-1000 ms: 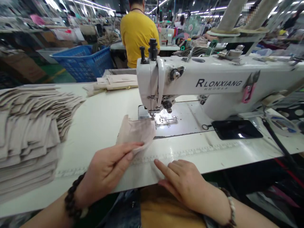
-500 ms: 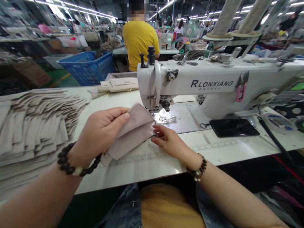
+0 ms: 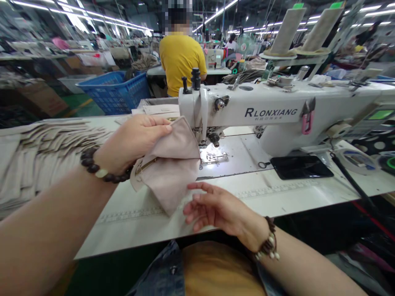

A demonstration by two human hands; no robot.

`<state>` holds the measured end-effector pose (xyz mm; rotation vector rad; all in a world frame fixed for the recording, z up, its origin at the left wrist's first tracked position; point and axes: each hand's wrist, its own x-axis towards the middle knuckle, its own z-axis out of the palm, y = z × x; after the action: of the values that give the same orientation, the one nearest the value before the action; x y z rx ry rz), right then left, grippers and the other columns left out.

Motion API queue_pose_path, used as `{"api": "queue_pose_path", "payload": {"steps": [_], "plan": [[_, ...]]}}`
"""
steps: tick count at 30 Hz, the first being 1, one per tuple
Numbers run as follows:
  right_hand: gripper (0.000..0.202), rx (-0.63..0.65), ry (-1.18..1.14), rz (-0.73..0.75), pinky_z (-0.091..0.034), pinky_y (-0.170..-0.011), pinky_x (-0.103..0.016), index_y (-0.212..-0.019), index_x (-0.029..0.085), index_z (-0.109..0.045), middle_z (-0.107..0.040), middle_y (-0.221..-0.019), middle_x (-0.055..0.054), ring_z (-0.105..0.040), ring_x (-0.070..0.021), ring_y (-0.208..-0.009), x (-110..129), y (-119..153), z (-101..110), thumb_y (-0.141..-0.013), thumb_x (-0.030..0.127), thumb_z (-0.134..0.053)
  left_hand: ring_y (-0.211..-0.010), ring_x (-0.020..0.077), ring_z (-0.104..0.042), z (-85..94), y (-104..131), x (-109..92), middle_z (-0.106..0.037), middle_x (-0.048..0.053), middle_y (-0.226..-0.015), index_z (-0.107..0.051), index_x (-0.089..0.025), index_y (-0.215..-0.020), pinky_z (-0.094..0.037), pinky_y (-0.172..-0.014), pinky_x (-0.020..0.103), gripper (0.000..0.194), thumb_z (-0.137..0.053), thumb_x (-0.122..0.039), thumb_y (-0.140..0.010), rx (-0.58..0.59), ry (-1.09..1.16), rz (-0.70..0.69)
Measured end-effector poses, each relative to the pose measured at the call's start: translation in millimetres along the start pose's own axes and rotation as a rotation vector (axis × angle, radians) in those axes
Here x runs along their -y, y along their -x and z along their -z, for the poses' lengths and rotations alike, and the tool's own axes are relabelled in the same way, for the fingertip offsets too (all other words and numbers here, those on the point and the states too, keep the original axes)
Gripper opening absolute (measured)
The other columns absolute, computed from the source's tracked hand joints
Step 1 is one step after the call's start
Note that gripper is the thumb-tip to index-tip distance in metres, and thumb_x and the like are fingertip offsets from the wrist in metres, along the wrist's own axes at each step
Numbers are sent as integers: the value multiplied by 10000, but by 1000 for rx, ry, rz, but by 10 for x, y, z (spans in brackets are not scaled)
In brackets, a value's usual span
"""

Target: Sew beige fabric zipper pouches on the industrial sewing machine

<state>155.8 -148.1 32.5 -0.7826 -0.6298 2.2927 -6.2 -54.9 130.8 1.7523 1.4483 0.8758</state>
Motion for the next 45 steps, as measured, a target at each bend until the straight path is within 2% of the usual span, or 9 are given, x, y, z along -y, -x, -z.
{"api": "queue_pose_path", "payload": {"steps": [2, 6, 13, 18, 23, 26, 29, 34, 45], "plan": [[638, 103, -28, -71, -477, -605, -284, -1190, 208, -283, -597, -802, -32, -616, -151, -695, -149, 43, -69, -683, 288, -661, -566, 80, -526, 5, -18, -16, -641, -17, -664, -650, -77, -874, -375, -519, 142, 224, -531, -193, -723, -6, 32, 14], [780, 2, -105, 85, -448, -767, -333, -1262, 316, -264, -537, -998, -19, -574, -160, -906, -345, -8, -153, -622, 263, -707, -519, 88, -521, -29, 76, -8, -631, -16, -625, -646, -93, -894, -364, -468, 151, 228, -516, -205, -744, 21, 74, 51], [443, -240, -68, 408, -419, -832, -298, -1079, 246, -513, -439, -1168, -45, -468, -162, -1031, -263, -184, -6, -656, 279, -639, -550, 97, -536, -90, 285, 121, -627, -17, -621, -616, -107, -918, -417, -507, 179, 197, -509, -195, -778, 67, 369, 125], [523, -343, -36, 499, -440, -745, -268, -1118, 254, -438, -550, -914, 4, -535, -112, -825, 3, -342, 106, -632, 214, -630, -623, 96, -557, -116, 205, 195, -640, -2, -674, -594, -93, -907, -453, -616, 205, 169, -486, -134, -784, 91, 615, 160], [421, -324, 40, 357, -409, -501, -188, -964, 180, -473, -534, -611, 57, -501, -64, -505, 30, -249, 144, -595, 226, -669, -588, 114, -567, -100, 290, 193, -640, -1, -648, -600, -100, -917, -460, -553, 204, 193, -484, -168, -777, 111, 437, 139], [376, -335, 206, 349, -331, -393, -156, -897, 167, -462, -483, -489, 97, -449, -49, -378, -104, -60, 154, -606, 265, -678, -632, 144, -587, -143, 491, 249, -654, 3, -707, -628, -137, -902, -477, -570, 224, 209, -497, -240, -777, 141, 96, -36], [428, -355, 314, 314, -393, -429, -179, -905, 201, -386, -515, -526, 109, -533, -82, -408, -218, 107, 148, -607, 297, -678, -721, 159, -605, -294, 732, 375, -663, 18, -818, -627, -165, -929, -498, -658, 245, 210, -475, -222, -795, 180, -188, -322], [393, -376, 380, 246, -446, -470, -205, -882, 220, -331, -513, -526, 127, -588, -112, -462, -261, 186, 143, -619, 247, -622, -895, 161, -589, -570, 1018, 618, -633, 76, -973, -614, -131, -955, -492, -792, 258, 241, -398, -137, -849, 166, -423, -719], [243, -269, 456, 302, -457, -514, -203, -869, 205, -376, -529, -544, 108, -598, -96, -506, -287, 251, 188, -693, 190, -543, -858, 176, -570, -637, 1103, 730, -612, 100, -929, -604, -91, -951, -507, -748, 277, 224, -406, -101, -848, 203, -499, -804]]}}
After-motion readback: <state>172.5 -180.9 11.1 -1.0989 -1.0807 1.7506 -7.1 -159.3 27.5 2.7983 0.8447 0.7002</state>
